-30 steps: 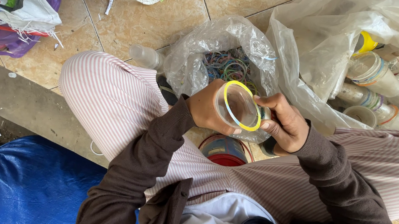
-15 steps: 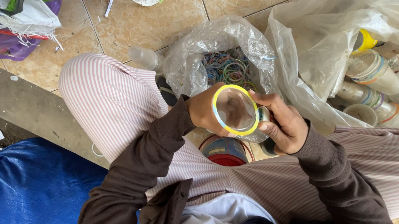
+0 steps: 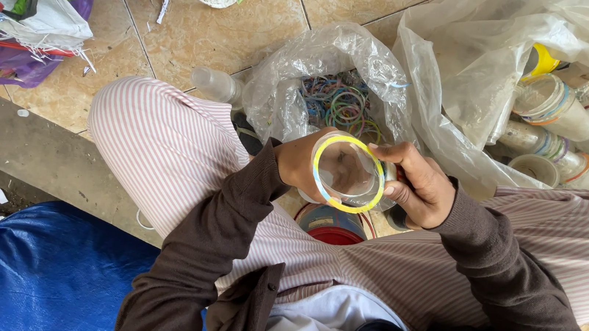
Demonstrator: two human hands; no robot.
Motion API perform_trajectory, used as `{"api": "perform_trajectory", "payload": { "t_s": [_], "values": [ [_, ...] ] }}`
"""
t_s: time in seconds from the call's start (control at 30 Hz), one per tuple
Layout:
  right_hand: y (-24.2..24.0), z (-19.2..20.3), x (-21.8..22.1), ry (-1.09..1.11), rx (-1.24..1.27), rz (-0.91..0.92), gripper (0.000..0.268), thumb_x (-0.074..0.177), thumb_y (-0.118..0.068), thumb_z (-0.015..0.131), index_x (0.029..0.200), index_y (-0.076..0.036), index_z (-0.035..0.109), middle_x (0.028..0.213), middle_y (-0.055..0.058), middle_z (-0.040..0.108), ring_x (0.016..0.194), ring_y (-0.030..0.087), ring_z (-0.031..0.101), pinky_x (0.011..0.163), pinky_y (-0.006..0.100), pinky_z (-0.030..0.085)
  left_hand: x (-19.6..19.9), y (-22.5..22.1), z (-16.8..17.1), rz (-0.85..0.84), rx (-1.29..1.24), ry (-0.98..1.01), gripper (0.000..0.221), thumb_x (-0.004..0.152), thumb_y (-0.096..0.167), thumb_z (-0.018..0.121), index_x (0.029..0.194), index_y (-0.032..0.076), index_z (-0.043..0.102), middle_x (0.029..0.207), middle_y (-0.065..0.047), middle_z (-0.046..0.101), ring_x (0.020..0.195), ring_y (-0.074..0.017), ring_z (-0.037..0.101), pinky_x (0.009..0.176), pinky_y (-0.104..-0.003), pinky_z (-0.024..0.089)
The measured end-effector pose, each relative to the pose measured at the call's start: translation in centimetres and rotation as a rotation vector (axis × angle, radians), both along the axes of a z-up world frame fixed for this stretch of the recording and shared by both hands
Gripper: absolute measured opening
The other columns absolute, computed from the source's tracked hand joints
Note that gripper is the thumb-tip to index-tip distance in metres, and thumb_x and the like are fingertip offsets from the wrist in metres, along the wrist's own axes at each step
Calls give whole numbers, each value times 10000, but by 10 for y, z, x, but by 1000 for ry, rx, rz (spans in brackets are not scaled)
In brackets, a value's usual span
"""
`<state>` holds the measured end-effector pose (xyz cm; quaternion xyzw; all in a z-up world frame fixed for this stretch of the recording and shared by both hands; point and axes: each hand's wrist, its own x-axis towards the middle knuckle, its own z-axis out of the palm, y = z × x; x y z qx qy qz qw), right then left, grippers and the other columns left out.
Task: Cutting the rims off plastic cups and sorting them for recycling using a utility knife
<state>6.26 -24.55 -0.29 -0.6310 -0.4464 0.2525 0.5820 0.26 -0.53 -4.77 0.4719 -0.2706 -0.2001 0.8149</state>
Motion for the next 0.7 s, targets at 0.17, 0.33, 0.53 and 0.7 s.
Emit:
{"api": "perform_trajectory", "payload": {
  "t_s": [0.17, 0.33, 0.53, 0.7],
  "values": [
    [-1, 7, 0, 35, -46, 49, 600, 935, -298, 580, 1403, 74, 529, 646, 111, 630, 478, 208, 538, 518, 339, 506, 1, 5, 7, -103, -14, 56, 350, 763, 28, 873, 1001, -111, 656, 829, -183, 682, 774, -193, 712, 651, -315, 614],
    [-2, -5, -3, 10, -48, 46, 534, 950, -267, 573, 1361, 73, 552, 571, 109, 554, 461, 257, 568, 495, 339, 488, -6, -5, -13, -161, -42, 70, 395, 733, -1, 874, 1016, -133, 632, 820, -239, 647, 762, -238, 695, 620, -357, 617],
    [2, -6, -3, 88, -9, 32, 432, 961, -194, 570, 1290, 86, 584, 585, 102, 522, 498, 198, 515, 539, 308, 480, -6, -4, -22, -170, -48, 80, 409, 734, 35, 886, 1036, -104, 649, 856, -207, 657, 788, -204, 679, 650, -351, 612],
    [8, 1, -3, 78, 21, 24, 387, 962, -195, 585, 1236, 76, 617, 634, 118, 541, 506, 199, 502, 539, 335, 469, -9, -5, -25, -223, -49, 89, 343, 792, 82, 856, 1052, -46, 673, 914, -197, 692, 796, -229, 697, 678, -386, 616]
  ]
}}
